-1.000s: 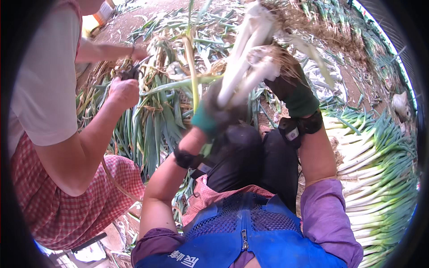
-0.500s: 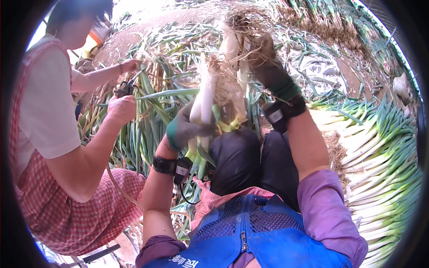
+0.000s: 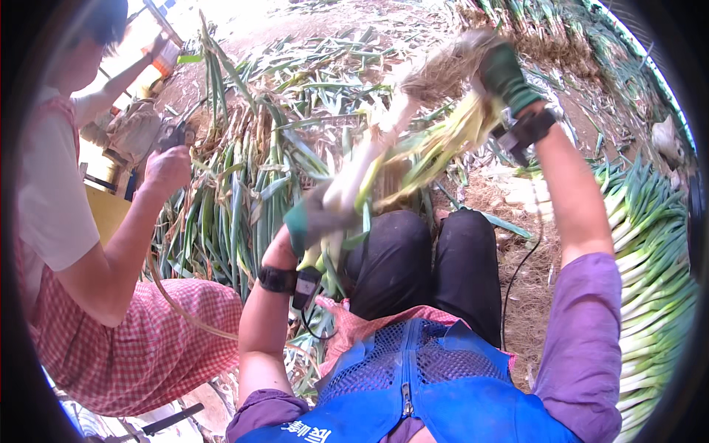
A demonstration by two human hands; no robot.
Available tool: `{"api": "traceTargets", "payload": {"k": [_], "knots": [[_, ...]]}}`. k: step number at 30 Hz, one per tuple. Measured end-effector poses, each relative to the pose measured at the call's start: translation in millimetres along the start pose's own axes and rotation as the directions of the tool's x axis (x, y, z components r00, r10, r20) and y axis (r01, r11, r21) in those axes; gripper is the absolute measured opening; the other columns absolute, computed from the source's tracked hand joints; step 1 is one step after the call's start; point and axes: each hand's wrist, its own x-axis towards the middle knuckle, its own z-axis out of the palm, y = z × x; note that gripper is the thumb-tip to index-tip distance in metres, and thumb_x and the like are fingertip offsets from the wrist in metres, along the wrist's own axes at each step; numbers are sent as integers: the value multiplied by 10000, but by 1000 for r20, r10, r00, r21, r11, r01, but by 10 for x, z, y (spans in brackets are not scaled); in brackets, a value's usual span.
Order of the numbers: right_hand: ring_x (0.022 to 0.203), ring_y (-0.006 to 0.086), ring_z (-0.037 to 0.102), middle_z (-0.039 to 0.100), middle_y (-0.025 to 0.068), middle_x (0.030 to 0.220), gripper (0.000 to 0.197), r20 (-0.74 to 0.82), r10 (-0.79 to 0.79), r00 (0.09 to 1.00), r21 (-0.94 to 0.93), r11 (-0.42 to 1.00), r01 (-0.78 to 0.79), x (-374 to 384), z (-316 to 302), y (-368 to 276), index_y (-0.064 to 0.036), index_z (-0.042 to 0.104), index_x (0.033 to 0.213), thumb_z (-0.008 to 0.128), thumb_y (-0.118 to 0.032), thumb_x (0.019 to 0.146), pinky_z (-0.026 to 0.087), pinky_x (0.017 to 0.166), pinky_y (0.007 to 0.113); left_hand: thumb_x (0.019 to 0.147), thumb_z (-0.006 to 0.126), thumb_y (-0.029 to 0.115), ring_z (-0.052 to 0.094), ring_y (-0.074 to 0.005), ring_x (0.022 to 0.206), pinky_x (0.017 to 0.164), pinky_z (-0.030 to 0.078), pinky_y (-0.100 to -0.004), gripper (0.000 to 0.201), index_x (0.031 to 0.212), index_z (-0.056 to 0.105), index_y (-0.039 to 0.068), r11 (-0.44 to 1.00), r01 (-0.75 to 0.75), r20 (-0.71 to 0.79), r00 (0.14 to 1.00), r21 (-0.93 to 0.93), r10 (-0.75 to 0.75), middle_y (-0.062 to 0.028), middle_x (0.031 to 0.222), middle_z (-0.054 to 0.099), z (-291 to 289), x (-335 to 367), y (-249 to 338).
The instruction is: The person picks up leeks from a pile, peels away the outer layers by hand, and places the cleaned leeks onto a separate stack.
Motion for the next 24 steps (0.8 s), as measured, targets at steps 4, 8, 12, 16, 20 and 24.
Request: {"api": "traceTargets", "payload": {"k": [4, 8, 12, 16, 20, 24], "knots": [[716, 293, 660, 667, 135, 765, 325, 202, 910, 362, 560, 196, -805, -1420, 230, 2710, -67, 676, 960, 515, -344, 909, 520, 666, 402, 712, 749, 42, 643, -173, 807, 761, 550, -307, 531, 1198, 541, -2, 984, 2, 75, 997, -178, 12, -57, 892, 624, -53, 100, -127], [874, 150, 583, 610, 38, 1000, 420, 546, 745, 384, 829, -412, -379, -1495, -14, 2072, -64, 604, 1183, 399, -383, 1002, 482, 810, 302, 732, 710, 95, 633, -194, 792, 766, 526, -320, 447, 1142, 563, -5, 988, -82, -189, 980, -128, 57, -67, 908, 635, -439, 54, -53], [993, 207, 613, 632, 78, 1080, 404, 337, 158, 928, 867, -437, -240, -2015, -59, 656, -32, 587, 1179, 465, -361, 980, 510, 901, 326, 745, 716, 160, 621, -189, 797, 755, 510, -310, 517, 1200, 542, -12, 950, -304, -168, 942, -69, 289, -72, 918, 637, -1021, 242, 269], [878, 226, 646, 667, 103, 953, 398, 904, -216, 368, 361, -74, -930, -2468, -394, -443, -34, 660, 1044, 726, -265, 727, 522, 845, 344, 814, 682, 128, 632, -219, 874, 804, 519, -324, 464, 1225, 522, -16, 884, -464, -209, 871, -52, 445, -97, 951, 633, -1475, 286, 993], [833, 250, 682, 705, 126, 913, 366, 947, -253, 198, 320, 804, -501, -2621, -402, -710, -59, 710, 986, 735, -289, 702, 550, 769, 338, 836, 672, 73, 641, -230, 916, 826, 533, -330, 423, 1223, 526, -14, 824, -513, -126, 858, -240, 497, -100, 992, 633, -1510, 305, 1510], [922, 290, 685, 705, 147, 958, 313, 838, -193, 510, 300, 944, -136, -2189, 509, -399, -91, 731, 956, 584, -327, 814, 541, 808, 392, 836, 685, 94, 641, -218, 915, 818, 521, -316, 411, 1206, 541, -11, 845, -534, -129, 839, -13, 528, -92, 995, 636, -1263, 228, 1736]]}}
